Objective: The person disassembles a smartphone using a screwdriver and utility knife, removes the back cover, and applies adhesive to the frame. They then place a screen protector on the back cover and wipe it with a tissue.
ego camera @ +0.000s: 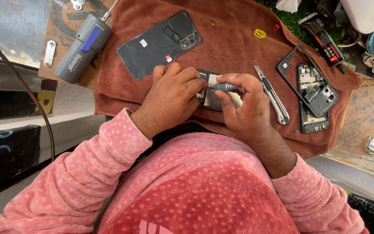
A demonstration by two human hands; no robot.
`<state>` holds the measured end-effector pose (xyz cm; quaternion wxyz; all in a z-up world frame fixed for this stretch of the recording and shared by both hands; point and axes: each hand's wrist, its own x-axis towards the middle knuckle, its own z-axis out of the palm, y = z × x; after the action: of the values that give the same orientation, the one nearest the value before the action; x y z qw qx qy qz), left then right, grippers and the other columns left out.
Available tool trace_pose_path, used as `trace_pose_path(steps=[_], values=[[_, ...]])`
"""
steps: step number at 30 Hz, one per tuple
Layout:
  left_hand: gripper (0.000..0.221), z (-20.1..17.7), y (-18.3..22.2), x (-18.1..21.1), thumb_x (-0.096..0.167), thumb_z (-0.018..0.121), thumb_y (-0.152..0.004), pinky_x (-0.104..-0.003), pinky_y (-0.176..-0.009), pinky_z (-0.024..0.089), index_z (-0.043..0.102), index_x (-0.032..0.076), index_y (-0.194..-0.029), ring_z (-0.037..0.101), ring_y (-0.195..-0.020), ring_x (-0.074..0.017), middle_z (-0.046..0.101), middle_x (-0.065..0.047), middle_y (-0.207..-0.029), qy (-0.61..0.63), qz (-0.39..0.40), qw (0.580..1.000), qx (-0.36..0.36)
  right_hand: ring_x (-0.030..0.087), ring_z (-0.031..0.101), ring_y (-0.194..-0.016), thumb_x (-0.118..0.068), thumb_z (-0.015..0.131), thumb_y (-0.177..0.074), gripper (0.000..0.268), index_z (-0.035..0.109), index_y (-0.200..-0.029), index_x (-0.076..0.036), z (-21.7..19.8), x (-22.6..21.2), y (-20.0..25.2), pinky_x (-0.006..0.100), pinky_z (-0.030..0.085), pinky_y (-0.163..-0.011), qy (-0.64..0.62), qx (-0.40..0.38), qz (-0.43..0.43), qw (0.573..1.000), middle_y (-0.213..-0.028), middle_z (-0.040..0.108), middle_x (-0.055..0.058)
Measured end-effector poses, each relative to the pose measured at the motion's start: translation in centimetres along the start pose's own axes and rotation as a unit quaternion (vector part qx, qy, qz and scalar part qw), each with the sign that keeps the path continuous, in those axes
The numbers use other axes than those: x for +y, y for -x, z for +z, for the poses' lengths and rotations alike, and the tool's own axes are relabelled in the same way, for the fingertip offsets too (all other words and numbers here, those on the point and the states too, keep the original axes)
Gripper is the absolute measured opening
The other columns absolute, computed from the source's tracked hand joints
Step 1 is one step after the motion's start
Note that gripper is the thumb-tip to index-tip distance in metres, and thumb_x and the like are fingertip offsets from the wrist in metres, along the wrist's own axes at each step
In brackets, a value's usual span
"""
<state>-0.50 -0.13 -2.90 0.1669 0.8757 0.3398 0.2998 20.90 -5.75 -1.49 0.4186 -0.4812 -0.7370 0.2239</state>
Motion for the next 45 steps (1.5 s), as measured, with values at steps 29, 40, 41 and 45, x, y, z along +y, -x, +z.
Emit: trace_pose_path(steps=[29, 40, 41, 45], values=[[0.014, -1.1, 0.3, -0.7, 0.025, 0.078, -0.085, -0.043, -0.087, 0.032, 0.075, 0.020, -0.098, 0.055, -0.099, -0.0197, 0.064, 0.006, -0.103, 0.035, -0.004, 0.999, -0.023, 0.023, 0.067, -0.117, 0.010, 0.064, -0.108, 0.048, 0.029, -0.135, -0.008, 0.0, 1.9, 0.8, 0.035, 0.061, -0.101, -0.152, 0.011, 0.042, 0.987, -0.130, 0.059, 0.023], [0.010, 0.0, -1.0, 0.2, 0.026, 0.079, -0.082, -0.045, -0.084, 0.032, 0.076, 0.024, -0.091, 0.056, -0.093, -0.0220, 0.063, 0.004, -0.092, 0.023, -0.079, 0.996, -0.032, 0.021, 0.070, -0.102, 0.008, 0.062, -0.110, 0.051, 0.025, -0.141, -0.010, -0.2, 4.5, 1.2, 0.035, 0.065, -0.093, -0.280, 0.137, 0.175, 0.934, -0.127, 0.061, 0.023], [0.008, 0.0, -1.1, 0.1, 0.026, 0.079, -0.082, -0.045, -0.084, 0.032, 0.076, 0.024, -0.089, 0.056, -0.093, -0.0224, 0.063, 0.004, -0.091, 0.020, -0.080, 0.996, -0.045, 0.021, 0.070, -0.101, 0.009, 0.062, -0.110, 0.052, 0.025, -0.140, -0.010, -0.2, 4.6, 1.2, 0.035, 0.065, -0.092, -0.284, 0.139, 0.179, 0.932, -0.129, 0.062, 0.023], [0.004, 0.1, -1.4, 0.2, 0.025, 0.078, -0.084, -0.045, -0.085, 0.032, 0.076, 0.024, -0.087, 0.057, -0.094, -0.0212, 0.063, 0.005, -0.093, 0.022, -0.095, 0.993, -0.066, 0.021, 0.070, -0.102, 0.009, 0.062, -0.111, 0.051, 0.026, -0.141, -0.011, -0.2, 4.9, 1.5, 0.035, 0.065, -0.094, -0.286, 0.131, 0.167, 0.935, -0.124, 0.062, 0.022]])
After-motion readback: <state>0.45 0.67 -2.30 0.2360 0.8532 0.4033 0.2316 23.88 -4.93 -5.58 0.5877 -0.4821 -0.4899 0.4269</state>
